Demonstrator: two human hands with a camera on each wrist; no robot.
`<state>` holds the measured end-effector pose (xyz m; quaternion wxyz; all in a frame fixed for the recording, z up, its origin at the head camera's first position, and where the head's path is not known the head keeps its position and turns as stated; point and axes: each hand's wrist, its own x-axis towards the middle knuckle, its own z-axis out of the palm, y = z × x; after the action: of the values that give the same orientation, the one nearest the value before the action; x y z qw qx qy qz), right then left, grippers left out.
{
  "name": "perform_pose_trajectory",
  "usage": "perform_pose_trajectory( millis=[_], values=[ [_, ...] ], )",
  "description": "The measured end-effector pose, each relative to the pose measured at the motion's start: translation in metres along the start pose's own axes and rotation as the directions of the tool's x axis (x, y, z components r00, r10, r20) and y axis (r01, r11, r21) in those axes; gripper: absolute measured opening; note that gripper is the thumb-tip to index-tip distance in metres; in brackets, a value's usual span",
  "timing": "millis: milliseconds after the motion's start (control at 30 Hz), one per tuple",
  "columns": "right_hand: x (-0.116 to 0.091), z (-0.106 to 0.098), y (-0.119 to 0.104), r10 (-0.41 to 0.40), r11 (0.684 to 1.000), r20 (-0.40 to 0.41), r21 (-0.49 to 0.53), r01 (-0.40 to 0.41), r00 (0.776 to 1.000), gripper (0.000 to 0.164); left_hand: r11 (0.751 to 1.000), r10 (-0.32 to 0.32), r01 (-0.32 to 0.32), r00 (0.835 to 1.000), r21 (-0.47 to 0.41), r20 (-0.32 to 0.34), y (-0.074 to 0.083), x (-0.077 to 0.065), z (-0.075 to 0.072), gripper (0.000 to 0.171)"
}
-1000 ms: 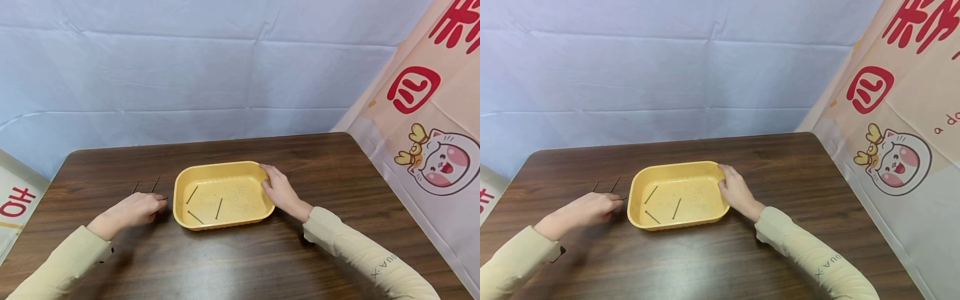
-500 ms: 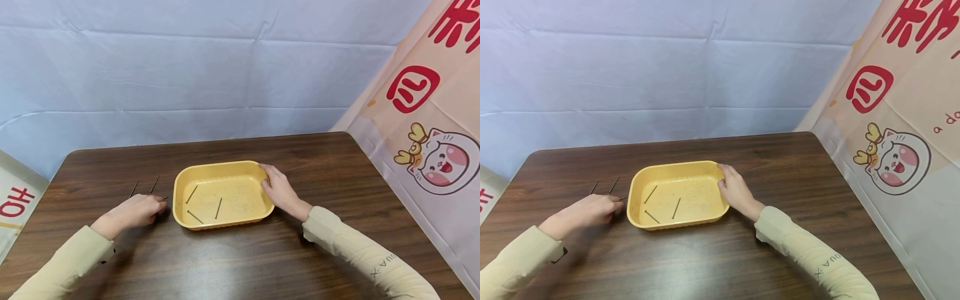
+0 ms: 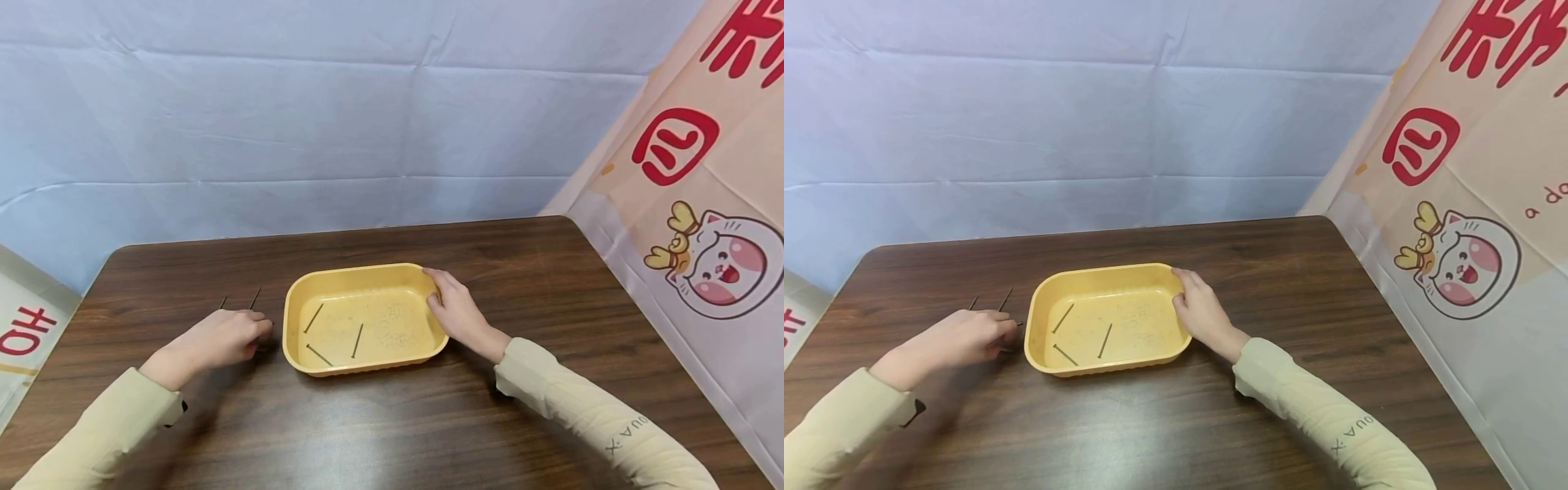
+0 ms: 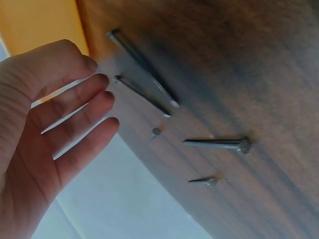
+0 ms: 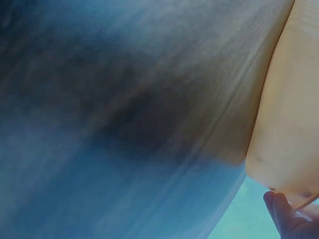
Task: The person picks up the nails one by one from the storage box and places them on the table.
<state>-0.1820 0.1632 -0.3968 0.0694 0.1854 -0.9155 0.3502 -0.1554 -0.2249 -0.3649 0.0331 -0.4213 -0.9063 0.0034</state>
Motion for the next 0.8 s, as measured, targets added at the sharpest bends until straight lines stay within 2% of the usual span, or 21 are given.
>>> perform_pose_trajectory(
  millis=[367,600,800],
  values=[
    [0.0,0.0,-0.001,0.007,1.0,0.006,0.003,-0.007,1.0,0.045,0.999,0.001,0.004,0.995,0.046,-0.102,0.001,0.006,-0.007,0.025],
    [0.0,0.0,-0.001,0.002,1.0,0.0,0.001,-0.002,1.0,0.045,0.997,-0.019,0.035,0.971,0.066,-0.239,0.0,0.01,-0.005,0.021],
    [0.0,0.001,0.0,-0.003,1.0,-0.001,-0.005,0.003,1.0,0.045,0.996,-0.045,0.066,0.953,0.06,-0.299,0.001,0.011,-0.007,0.02]
  ],
)
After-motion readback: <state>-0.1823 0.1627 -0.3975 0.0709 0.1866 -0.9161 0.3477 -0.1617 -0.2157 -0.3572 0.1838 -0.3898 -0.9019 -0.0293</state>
